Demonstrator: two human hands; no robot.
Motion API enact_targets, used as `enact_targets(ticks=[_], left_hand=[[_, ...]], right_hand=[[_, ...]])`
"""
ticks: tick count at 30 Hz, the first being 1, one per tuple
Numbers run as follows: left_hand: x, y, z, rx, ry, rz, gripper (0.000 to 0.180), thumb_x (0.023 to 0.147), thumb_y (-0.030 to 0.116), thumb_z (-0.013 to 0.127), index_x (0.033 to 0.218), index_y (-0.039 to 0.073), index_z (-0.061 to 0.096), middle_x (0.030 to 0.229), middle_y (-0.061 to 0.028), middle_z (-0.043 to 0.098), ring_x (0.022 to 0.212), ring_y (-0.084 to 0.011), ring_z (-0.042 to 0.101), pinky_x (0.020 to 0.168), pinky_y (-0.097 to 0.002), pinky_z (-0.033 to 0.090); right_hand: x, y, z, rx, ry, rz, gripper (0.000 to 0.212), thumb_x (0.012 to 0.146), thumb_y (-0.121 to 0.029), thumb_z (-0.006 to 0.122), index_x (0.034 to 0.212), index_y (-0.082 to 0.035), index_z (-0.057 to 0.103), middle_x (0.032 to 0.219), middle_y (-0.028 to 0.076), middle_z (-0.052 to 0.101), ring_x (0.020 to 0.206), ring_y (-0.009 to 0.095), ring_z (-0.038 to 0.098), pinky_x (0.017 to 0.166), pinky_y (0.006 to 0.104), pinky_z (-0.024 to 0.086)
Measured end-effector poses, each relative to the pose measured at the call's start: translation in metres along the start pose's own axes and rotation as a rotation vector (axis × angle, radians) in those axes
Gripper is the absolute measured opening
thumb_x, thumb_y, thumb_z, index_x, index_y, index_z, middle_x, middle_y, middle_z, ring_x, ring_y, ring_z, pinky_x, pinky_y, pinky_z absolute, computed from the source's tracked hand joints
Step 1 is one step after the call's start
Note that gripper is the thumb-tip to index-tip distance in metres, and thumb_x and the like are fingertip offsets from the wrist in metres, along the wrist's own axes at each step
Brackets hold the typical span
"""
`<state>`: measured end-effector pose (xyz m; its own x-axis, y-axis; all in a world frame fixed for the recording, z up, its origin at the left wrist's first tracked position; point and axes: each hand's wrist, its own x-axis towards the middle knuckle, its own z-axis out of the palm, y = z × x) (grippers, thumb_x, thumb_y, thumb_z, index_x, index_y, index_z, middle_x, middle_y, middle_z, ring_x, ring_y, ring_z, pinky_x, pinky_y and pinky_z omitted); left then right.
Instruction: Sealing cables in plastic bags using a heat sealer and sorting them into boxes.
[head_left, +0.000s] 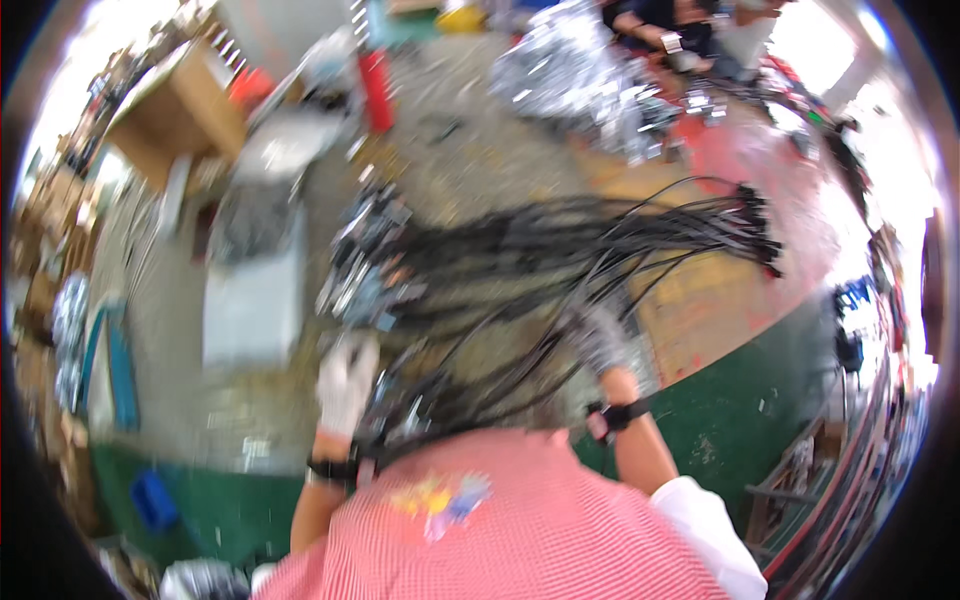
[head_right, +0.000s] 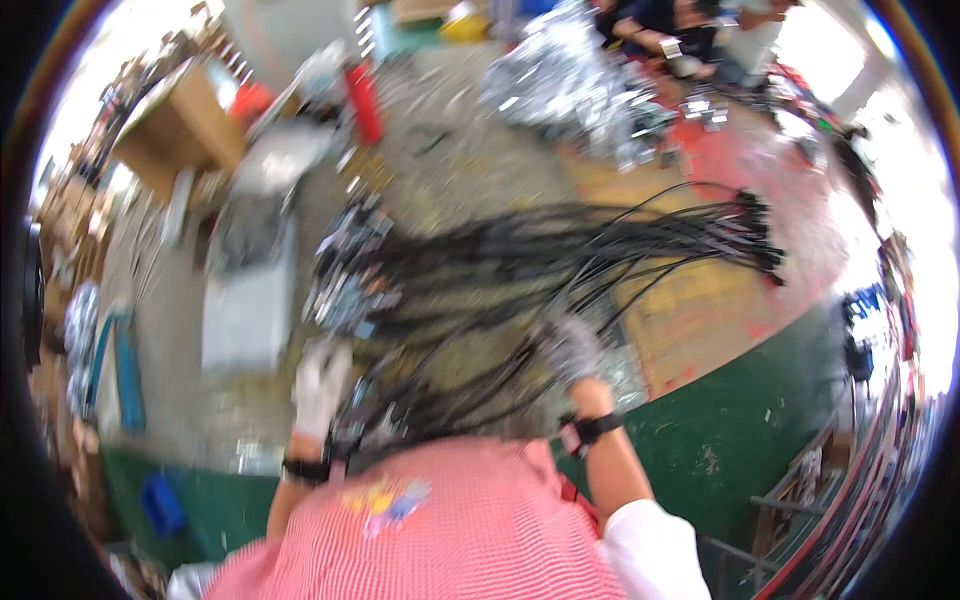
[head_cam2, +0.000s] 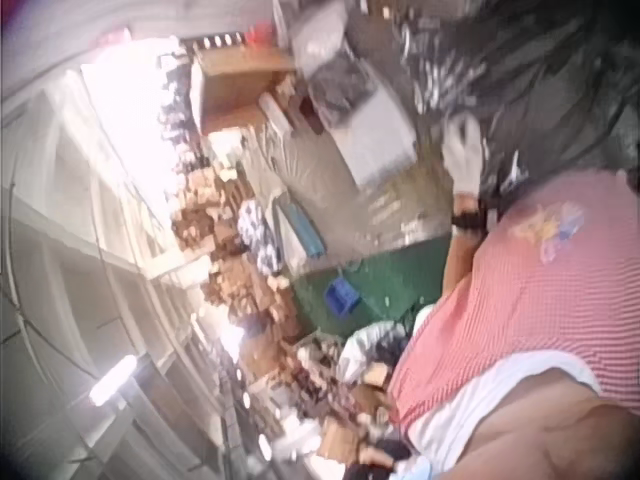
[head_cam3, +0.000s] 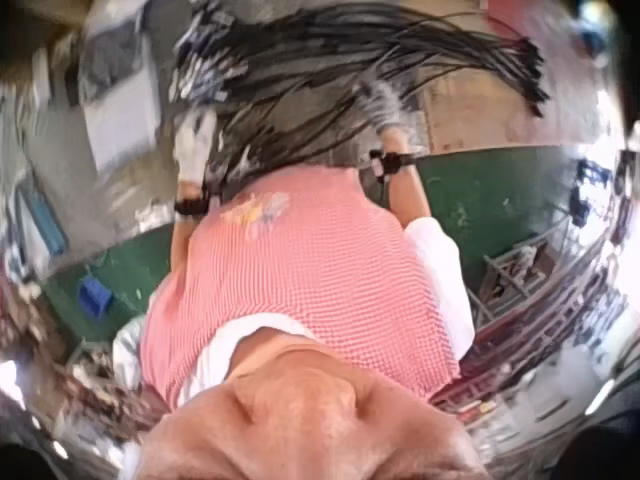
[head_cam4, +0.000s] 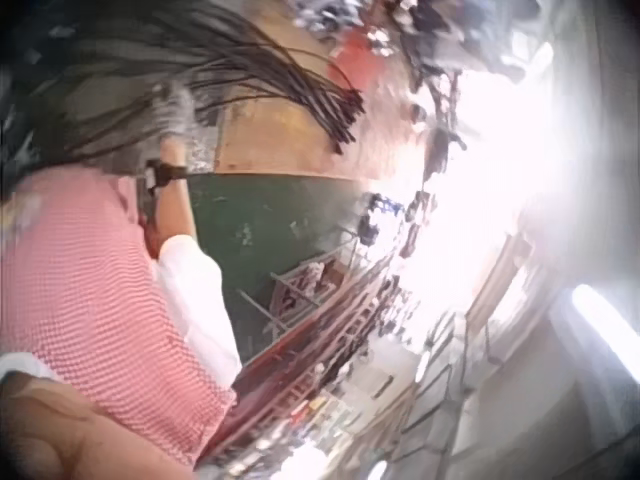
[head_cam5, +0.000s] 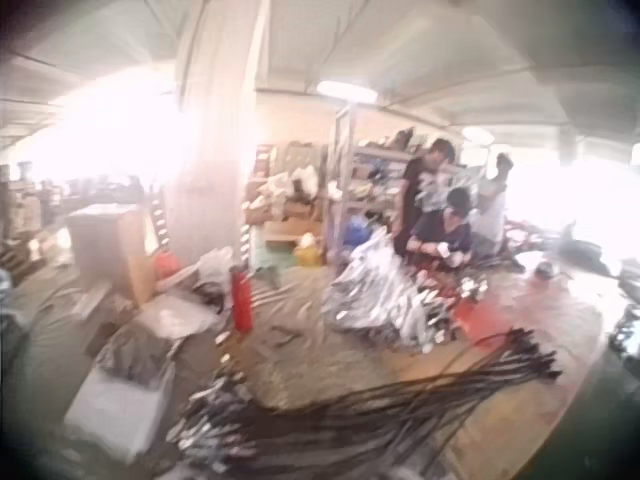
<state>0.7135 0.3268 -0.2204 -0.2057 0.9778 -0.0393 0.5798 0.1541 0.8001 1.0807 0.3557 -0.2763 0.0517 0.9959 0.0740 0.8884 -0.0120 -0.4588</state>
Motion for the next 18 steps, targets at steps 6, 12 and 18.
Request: enact_targets(ticks=[6, 12, 18], left_hand=[[-0.028, -0.027, 0.028, 0.402, -0.190, 0.383, 0.017, 0.074, 0.026, 0.063, 0.082, 0.012, 0.068, 0.086, -0.0125, 0.064, 0.082, -0.0312, 0.060, 0.071, -0.0443, 0.045], [-0.028, -0.019, 0.041, 0.643, -0.333, 0.503, 0.027, 0.077, 0.034, 0.057, 0.078, 0.011, 0.069, 0.080, -0.0123, 0.065, 0.079, -0.0325, 0.061, 0.067, -0.0438, 0.045], [-0.019, -0.026, 0.037, 0.168, -0.017, 0.291, 0.028, 0.079, 0.026, 0.062, 0.096, 0.004, 0.065, 0.095, -0.0183, 0.062, 0.088, -0.0331, 0.061, 0.080, -0.0407, 0.046]], right_hand=[[0.022, -0.052, 0.043, -0.051, -0.186, -0.062, 0.034, 0.082, -0.037, 0.054, 0.100, -0.011, 0.064, 0.095, 0.016, 0.062, 0.094, 0.034, 0.058, 0.082, 0.0476, 0.045], [0.035, -0.088, 0.072, -0.174, -0.313, -0.280, 0.037, 0.081, -0.039, 0.055, 0.103, -0.010, 0.063, 0.101, 0.014, 0.060, 0.101, 0.033, 0.056, 0.087, 0.0491, 0.040], [0.060, -0.139, 0.108, -0.038, -0.504, -0.328, 0.042, 0.077, -0.040, 0.061, 0.102, -0.007, 0.064, 0.099, 0.016, 0.063, 0.095, 0.035, 0.060, 0.081, 0.0470, 0.045]])
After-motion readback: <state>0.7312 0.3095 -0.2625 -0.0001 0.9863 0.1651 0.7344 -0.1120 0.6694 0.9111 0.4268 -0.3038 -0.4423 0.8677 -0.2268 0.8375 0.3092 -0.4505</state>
